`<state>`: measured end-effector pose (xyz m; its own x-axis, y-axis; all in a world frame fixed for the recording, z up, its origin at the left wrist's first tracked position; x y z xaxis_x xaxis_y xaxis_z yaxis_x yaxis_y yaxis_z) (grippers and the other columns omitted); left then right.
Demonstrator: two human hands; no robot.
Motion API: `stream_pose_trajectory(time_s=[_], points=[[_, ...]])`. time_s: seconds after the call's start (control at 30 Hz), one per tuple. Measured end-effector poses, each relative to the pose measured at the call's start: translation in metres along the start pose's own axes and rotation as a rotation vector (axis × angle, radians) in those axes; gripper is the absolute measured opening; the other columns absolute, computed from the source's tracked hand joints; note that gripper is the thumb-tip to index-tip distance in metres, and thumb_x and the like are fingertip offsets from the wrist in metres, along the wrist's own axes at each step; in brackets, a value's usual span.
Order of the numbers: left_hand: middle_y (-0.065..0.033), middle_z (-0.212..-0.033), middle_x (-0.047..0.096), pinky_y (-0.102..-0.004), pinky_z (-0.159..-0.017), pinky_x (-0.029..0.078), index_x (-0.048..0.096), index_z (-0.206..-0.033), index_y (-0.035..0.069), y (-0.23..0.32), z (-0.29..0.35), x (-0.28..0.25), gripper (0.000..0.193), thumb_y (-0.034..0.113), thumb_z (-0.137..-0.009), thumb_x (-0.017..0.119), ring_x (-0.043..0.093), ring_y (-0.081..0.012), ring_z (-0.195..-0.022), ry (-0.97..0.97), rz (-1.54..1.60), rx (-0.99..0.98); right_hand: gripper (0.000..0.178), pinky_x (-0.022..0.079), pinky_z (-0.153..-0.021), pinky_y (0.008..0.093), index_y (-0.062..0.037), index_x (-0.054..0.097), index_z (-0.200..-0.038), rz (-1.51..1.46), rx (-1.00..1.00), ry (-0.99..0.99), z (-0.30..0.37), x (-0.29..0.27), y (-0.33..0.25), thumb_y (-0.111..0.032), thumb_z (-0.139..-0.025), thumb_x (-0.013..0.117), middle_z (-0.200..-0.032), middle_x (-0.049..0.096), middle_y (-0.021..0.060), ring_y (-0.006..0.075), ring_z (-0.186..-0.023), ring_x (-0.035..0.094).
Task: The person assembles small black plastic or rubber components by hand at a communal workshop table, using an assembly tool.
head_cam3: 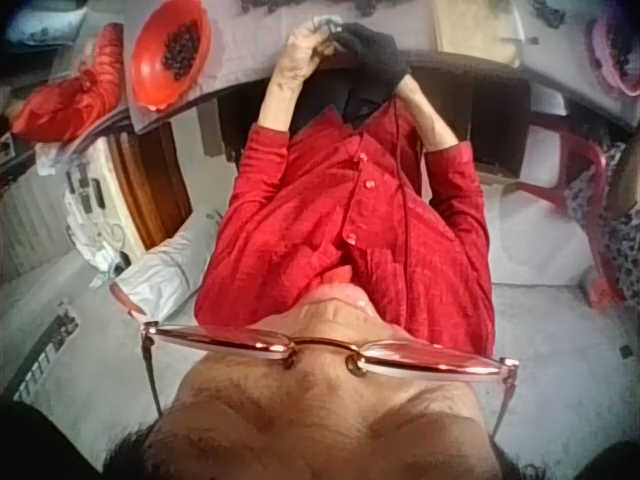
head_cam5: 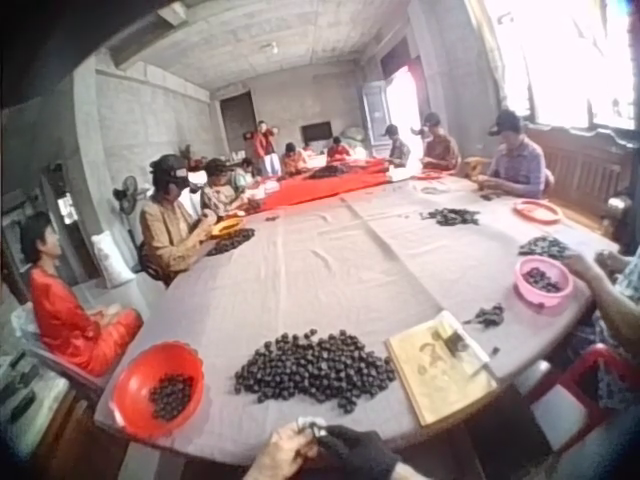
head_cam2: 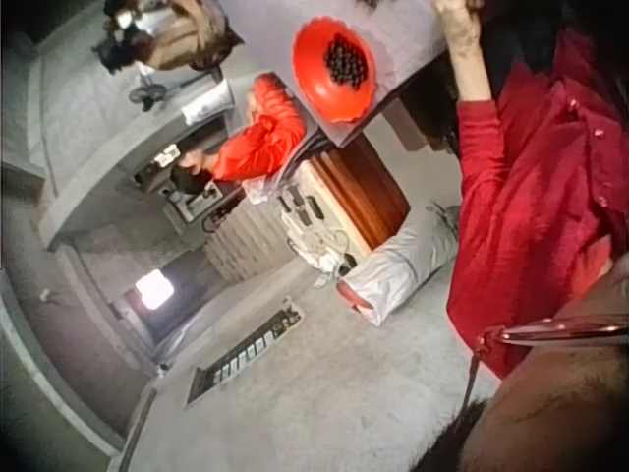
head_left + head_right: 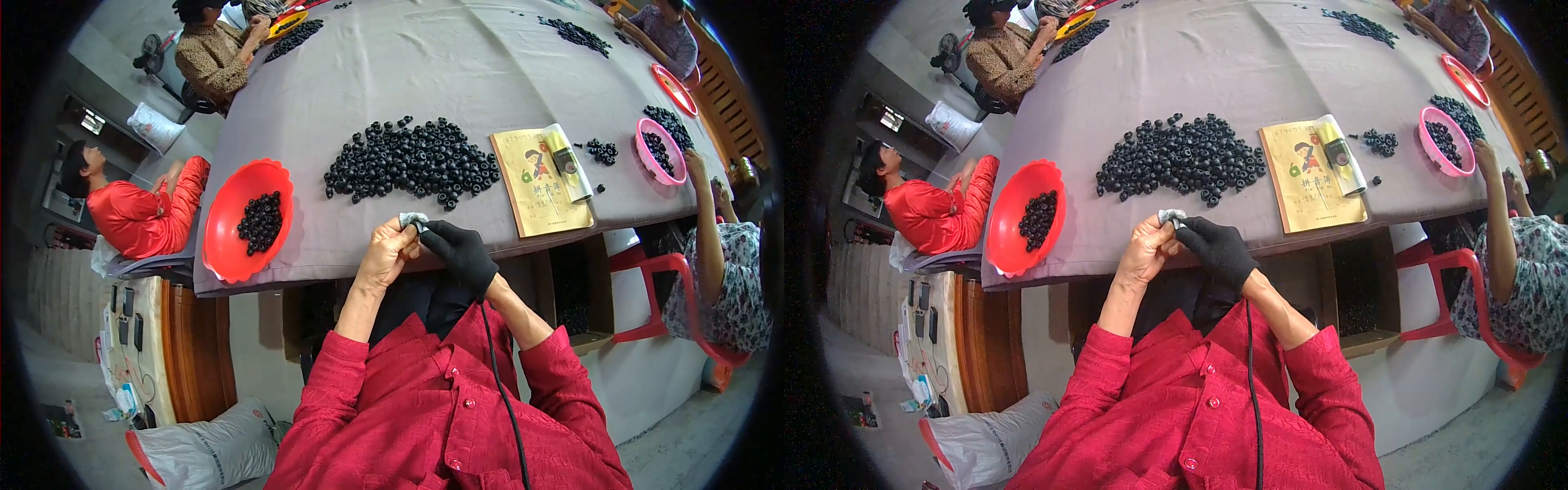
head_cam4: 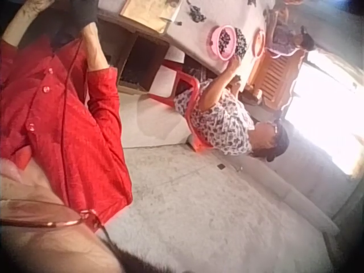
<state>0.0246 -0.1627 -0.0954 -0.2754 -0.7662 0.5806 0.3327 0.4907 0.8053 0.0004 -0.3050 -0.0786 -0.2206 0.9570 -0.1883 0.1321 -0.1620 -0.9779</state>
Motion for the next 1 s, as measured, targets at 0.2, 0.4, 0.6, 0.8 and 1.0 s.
stream_pose_trajectory(time_s=[0.2,0.4,0.6,0.8,1.0], points=[[0.0021,-0.064,0.049,-0.0205,-0.051,0.035,0.059,-0.094,0.001,0.0007,0.001,-0.0012,0.013,0.011,-0.087,0.054,0.039,-0.006,-0.052,0.01,-0.017,0.005,0.03,0.046,-0.076,0.0268,0.0007,0.056,-0.108,-0.004,-0.003,0.001,-0.0004,0.0005,-0.0036,-0.019,-0.086,0.054,-0.095,0.063,0.0126,0.0133,-0.088,0.059],[0.0009,-0.066,0.053,-0.0198,-0.052,0.037,0.059,-0.095,0.001,-0.0019,-0.0005,-0.0055,0.014,0.011,-0.086,0.055,0.042,-0.0065,-0.052,0.013,-0.034,0.014,0.03,0.045,-0.076,0.0272,0.0007,0.056,-0.108,-0.026,0.012,0.005,-0.0007,0.0014,-0.0037,-0.019,-0.086,0.055,-0.095,0.063,0.0125,0.0133,-0.088,0.059],[0.0002,-0.069,0.056,-0.019,-0.051,0.038,0.06,-0.095,0.001,-0.0027,-0.001,-0.0065,0.015,0.011,-0.086,0.055,0.044,-0.0064,-0.054,0.002,-0.038,0.013,0.032,0.045,-0.077,0.0272,0.0007,0.057,-0.108,-0.033,0.087,0.022,-0.0012,0.0018,0.0004,-0.021,-0.085,0.056,-0.095,0.063,0.0122,0.0125,-0.087,0.058],[0.0003,-0.071,0.056,-0.0185,-0.052,0.039,0.06,-0.095,0.002,-0.0029,-0.0014,-0.0029,0.015,0.011,-0.085,0.056,0.046,-0.0064,-0.054,0.052,-0.051,0.016,0.031,0.045,-0.076,0.0265,0.0007,0.057,-0.107,-0.013,0.101,0.034,-0.0017,0.001,-0.0024,-0.022,-0.085,0.057,-0.092,0.064,0.0117,0.0115,-0.086,0.057],[0.0011,-0.07,0.055,-0.0197,-0.052,0.039,0.06,-0.096,0.002,-0.0006,-0.0004,-0.0028,0.015,0.011,-0.085,0.057,0.044,-0.006,-0.054,0.002,-0.038,0.023,0.03,0.046,-0.074,0.0264,0.0006,0.058,-0.106,-0.048,0.106,0.072,-0.001,0.002,-0.0027,-0.021,-0.085,0.057,-0.091,0.064,0.0104,0.0105,-0.083,0.057]])
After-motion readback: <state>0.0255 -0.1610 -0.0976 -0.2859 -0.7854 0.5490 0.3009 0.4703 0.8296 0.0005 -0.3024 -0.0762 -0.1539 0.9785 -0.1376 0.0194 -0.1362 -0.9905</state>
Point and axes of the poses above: each hand's wrist, its own z-axis away from the middle knuckle, its own x-axis out of the palm, y = z × x, the point moved 3 cm from there along -z, towards the middle knuckle
